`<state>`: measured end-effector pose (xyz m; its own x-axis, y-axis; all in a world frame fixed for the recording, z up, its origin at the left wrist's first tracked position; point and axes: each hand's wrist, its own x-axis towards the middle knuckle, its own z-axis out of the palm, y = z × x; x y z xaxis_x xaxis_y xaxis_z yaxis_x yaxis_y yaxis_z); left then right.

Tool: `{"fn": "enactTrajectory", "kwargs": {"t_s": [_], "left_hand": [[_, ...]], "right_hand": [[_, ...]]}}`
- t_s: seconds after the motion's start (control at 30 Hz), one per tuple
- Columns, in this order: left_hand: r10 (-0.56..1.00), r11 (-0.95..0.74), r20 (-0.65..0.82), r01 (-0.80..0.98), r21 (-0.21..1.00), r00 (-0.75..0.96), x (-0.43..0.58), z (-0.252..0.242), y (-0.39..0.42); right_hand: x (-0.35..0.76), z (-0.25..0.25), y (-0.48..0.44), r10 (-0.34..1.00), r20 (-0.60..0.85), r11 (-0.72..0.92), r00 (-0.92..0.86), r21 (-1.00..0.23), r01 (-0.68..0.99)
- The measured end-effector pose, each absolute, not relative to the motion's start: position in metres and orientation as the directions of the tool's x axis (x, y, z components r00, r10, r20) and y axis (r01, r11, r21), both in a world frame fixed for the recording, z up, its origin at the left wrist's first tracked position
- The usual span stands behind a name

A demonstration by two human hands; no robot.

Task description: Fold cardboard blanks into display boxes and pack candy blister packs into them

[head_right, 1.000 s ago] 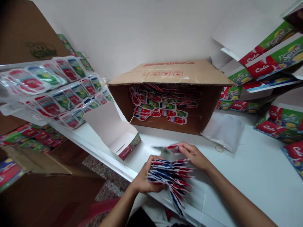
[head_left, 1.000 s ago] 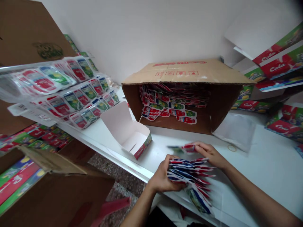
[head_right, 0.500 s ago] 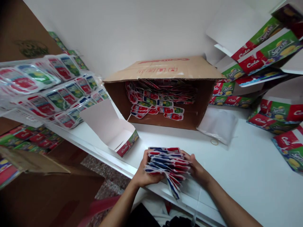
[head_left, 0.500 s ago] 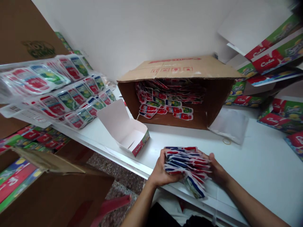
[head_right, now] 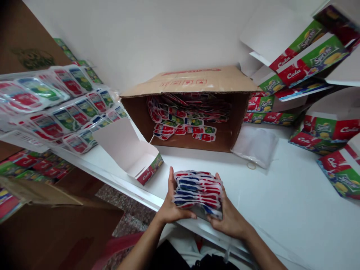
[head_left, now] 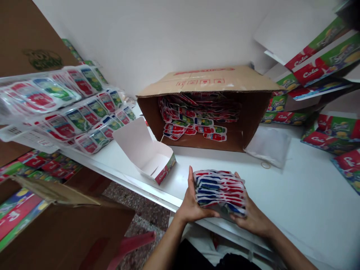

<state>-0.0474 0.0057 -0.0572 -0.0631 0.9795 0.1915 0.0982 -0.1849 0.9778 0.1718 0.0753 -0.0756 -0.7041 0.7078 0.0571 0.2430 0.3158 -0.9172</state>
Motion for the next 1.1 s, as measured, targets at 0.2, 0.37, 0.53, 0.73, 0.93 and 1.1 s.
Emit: {"fn": "enactTrajectory", "kwargs": {"t_s": [0.2,0.37,0.53,0.73,0.93,1.1], "left_hand": [[0.976,-0.091,0.122,0.172,0.981,-0.182,-0.037,-0.060,-0.001],[0.979,-0.105,0.140,0.229,0.968,-0.146,-0.037,-0.059,-0.001],[0.970,-0.218,0.241,0.316,0.924,-0.037,-0.052,-0.062,-0.001],[0.986,-0.163,0.169,0.361,0.918,0.015,-0.054,-0.055,0.000],[0.970,-0.097,0.162,0.321,0.942,-0.183,-0.039,-0.042,0.004],[0.960,-0.050,0.104,0.205,0.978,-0.261,-0.036,-0.040,0.006]], "right_hand": [[0.179,-0.068,0.076,0.699,0.045,0.208,-0.713,-0.968,0.143],[0.173,-0.073,0.066,0.743,0.085,0.231,-0.664,-0.964,0.135],[0.174,-0.070,0.085,0.712,0.106,0.262,-0.694,-0.957,0.122],[0.179,-0.075,0.104,0.623,0.113,0.417,-0.774,-0.885,0.207],[0.164,-0.076,0.106,0.596,0.315,0.640,-0.738,-0.742,0.200],[0.154,-0.060,0.116,0.631,0.220,0.501,-0.744,-0.847,0.175]]}}
